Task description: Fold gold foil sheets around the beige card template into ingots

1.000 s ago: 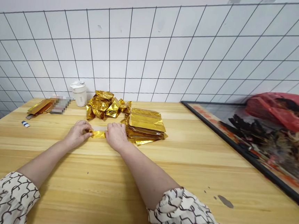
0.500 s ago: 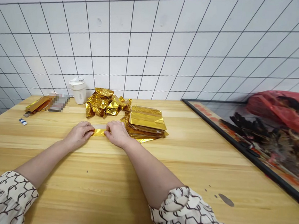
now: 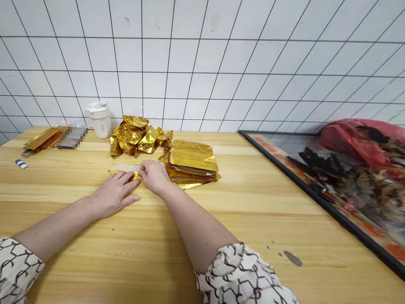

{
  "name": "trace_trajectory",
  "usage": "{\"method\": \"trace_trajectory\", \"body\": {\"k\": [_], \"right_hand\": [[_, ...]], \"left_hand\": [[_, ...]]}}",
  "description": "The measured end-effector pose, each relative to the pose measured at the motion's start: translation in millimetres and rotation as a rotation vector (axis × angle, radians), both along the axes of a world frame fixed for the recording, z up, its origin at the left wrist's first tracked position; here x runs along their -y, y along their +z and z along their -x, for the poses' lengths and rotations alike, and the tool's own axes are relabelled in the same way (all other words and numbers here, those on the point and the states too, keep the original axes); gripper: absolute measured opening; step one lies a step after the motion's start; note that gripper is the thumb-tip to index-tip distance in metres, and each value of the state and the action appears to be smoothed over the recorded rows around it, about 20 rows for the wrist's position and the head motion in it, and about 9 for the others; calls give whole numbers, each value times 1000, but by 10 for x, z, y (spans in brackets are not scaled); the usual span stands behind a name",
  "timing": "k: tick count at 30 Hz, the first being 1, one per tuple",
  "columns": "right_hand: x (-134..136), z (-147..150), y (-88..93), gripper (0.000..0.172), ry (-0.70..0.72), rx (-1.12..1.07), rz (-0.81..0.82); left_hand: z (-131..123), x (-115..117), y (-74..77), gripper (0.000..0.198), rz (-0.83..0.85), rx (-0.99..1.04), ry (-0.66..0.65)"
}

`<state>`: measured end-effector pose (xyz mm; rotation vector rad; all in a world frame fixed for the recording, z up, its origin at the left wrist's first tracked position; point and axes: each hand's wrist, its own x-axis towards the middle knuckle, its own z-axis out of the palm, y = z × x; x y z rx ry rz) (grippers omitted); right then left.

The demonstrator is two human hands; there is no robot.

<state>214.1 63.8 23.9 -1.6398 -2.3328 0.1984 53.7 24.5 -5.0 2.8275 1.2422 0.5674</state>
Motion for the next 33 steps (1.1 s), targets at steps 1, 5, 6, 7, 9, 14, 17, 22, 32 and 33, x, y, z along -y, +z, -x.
{"method": "trace_trajectory", "body": {"k": [1, 5, 6, 7, 9, 14, 17, 22, 32, 33], "right_hand": [[-6, 6, 1, 11, -22, 6, 1], [-23, 26, 11, 13, -96, 35, 4], [-25, 31, 16, 14, -110, 43, 4], [-26, 34, 20, 14, -121, 51, 4], [-25, 41, 27, 15, -137, 68, 3], [-37, 50, 28, 17, -161, 103, -9], [-59, 44, 23, 19, -154, 116, -22], [-18, 26, 35, 21, -63, 106, -79], [-13, 80, -43, 13, 42, 13, -66], [-29, 79, -48, 13, 33, 11, -64]], "left_hand": [[3, -1, 5, 35, 3, 4, 1], [-1, 7, 28, 36, 13, -29, 12], [-3, 11, 32, 37, 15, -39, 15], [-5, 14, 36, 37, 16, -44, 18], [-7, 17, 37, 38, 21, -40, 20], [3, 8, 25, 38, 27, -29, 16], [8, 5, 24, 39, 25, -35, 22], [5, 24, 74, 40, 28, -89, 19], [-26, 64, 151, 41, 11, -176, 35], [-24, 60, 144, 41, 6, -169, 34]]}}
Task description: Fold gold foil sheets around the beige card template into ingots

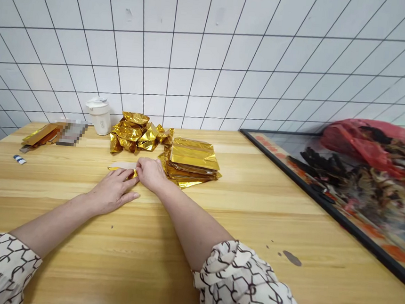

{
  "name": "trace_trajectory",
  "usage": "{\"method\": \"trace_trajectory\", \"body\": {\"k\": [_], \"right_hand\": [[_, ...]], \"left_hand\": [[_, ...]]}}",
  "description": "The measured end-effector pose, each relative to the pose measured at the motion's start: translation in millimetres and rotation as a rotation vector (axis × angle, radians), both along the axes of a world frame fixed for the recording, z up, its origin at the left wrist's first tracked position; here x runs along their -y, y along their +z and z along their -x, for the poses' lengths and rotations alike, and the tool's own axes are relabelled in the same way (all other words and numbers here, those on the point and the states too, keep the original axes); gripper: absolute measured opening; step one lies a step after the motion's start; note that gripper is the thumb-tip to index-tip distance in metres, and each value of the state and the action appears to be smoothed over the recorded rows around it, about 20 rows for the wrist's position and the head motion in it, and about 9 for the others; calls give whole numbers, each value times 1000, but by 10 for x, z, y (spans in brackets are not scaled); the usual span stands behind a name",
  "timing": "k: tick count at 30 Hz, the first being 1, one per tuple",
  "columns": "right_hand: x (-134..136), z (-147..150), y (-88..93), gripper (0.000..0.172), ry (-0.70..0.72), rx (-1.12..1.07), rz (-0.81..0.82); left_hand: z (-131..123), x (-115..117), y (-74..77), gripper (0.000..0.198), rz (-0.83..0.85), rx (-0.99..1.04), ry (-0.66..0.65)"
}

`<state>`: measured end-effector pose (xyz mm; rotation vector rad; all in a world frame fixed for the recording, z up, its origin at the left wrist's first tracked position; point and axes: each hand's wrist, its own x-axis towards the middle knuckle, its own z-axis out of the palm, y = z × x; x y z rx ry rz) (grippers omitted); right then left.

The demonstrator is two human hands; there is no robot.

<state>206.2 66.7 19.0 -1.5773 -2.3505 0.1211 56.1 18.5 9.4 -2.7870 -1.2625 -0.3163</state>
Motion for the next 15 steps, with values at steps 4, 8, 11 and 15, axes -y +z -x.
{"method": "trace_trajectory", "body": {"k": [4, 8, 11, 15], "right_hand": [[-20, 1, -6, 14, -19, 7, 5], [10, 6, -2, 15, 0, 19, 3], [34, 2, 1, 14, 10, 20, 0], [49, -8, 5, 13, 17, 17, -2]], "left_hand": [[61, -78, -52, 34, -5, 96, -39], [219, -255, -120, 19, 37, 384, 6], [342, -383, -152, 14, 50, 504, 150], [439, -478, -143, 7, 122, 523, 203]]}}
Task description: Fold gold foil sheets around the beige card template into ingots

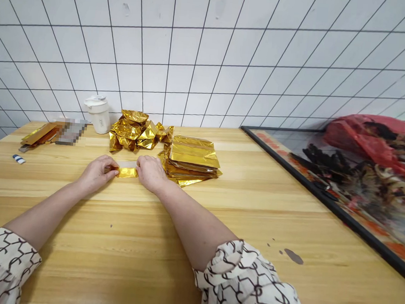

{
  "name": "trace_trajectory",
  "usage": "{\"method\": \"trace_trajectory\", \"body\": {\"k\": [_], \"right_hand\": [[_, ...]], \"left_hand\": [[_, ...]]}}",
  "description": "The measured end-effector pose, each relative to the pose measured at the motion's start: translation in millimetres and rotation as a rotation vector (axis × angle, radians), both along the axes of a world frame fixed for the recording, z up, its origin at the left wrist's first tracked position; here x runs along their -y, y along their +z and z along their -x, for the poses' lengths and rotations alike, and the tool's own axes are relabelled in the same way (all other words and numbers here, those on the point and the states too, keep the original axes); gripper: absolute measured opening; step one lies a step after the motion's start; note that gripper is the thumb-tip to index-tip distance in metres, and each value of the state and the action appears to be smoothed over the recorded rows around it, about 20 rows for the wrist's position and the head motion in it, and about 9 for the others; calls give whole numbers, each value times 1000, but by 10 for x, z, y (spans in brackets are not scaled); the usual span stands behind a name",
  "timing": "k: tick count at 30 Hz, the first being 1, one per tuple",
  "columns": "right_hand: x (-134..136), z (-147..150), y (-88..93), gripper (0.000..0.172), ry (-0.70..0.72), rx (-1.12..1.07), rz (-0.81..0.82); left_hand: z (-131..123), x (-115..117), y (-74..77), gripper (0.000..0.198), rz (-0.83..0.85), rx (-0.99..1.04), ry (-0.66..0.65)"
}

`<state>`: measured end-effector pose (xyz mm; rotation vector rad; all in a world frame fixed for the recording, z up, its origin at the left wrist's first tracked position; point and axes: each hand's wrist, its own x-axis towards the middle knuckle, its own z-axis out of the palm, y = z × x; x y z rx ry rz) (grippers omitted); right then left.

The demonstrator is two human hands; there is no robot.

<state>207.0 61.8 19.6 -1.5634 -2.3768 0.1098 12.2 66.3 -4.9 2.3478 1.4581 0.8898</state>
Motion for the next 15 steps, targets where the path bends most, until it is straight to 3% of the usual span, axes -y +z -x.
{"method": "trace_trajectory", "body": {"k": [6, 15], "right_hand": [[3, -15, 1, 12, 17, -3, -2], [11, -31, -23, 10, 24, -1, -5]], "left_hand": [[54, -36, 19, 10, 11, -22, -40], [74, -68, -82, 15, -68, -71, -82]]}}
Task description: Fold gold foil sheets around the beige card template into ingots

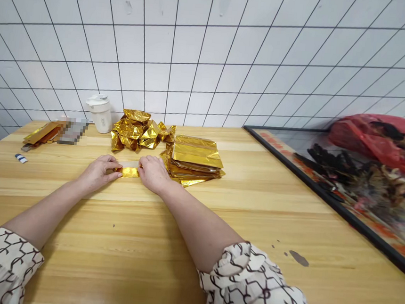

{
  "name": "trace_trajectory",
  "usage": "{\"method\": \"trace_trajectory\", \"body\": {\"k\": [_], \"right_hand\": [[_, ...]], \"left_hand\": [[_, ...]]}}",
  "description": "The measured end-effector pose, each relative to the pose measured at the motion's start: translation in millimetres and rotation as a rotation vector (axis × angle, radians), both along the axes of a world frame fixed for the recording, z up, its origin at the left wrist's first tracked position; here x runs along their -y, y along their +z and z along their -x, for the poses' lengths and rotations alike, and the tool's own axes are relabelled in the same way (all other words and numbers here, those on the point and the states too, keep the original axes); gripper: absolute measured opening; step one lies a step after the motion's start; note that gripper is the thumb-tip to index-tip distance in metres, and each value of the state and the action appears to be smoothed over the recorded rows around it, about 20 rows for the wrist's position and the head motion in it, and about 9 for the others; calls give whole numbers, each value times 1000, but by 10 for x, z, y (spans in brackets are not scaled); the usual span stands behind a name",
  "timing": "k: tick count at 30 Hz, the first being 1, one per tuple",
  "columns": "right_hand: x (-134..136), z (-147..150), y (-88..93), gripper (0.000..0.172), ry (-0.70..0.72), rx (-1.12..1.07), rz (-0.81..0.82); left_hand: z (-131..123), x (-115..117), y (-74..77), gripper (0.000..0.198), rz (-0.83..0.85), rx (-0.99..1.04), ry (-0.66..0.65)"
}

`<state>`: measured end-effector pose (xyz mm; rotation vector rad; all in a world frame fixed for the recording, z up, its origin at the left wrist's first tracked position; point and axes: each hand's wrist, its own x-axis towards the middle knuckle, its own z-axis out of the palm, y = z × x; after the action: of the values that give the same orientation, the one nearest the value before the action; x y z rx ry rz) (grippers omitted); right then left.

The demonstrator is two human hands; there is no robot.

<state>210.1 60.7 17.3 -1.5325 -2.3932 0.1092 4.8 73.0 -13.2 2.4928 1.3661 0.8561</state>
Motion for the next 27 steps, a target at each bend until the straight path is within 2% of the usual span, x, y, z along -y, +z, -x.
{"method": "trace_trajectory", "body": {"k": [14, 27], "right_hand": [[19, -51, 20, 11, 43, -13, 20], [-27, -132, 36, 15, 116, -113, 91]], "left_hand": [[-15, 20, 53, 16, 17, -68, -25], [-13, 18, 26, 21, 0, -58, -13]]}}
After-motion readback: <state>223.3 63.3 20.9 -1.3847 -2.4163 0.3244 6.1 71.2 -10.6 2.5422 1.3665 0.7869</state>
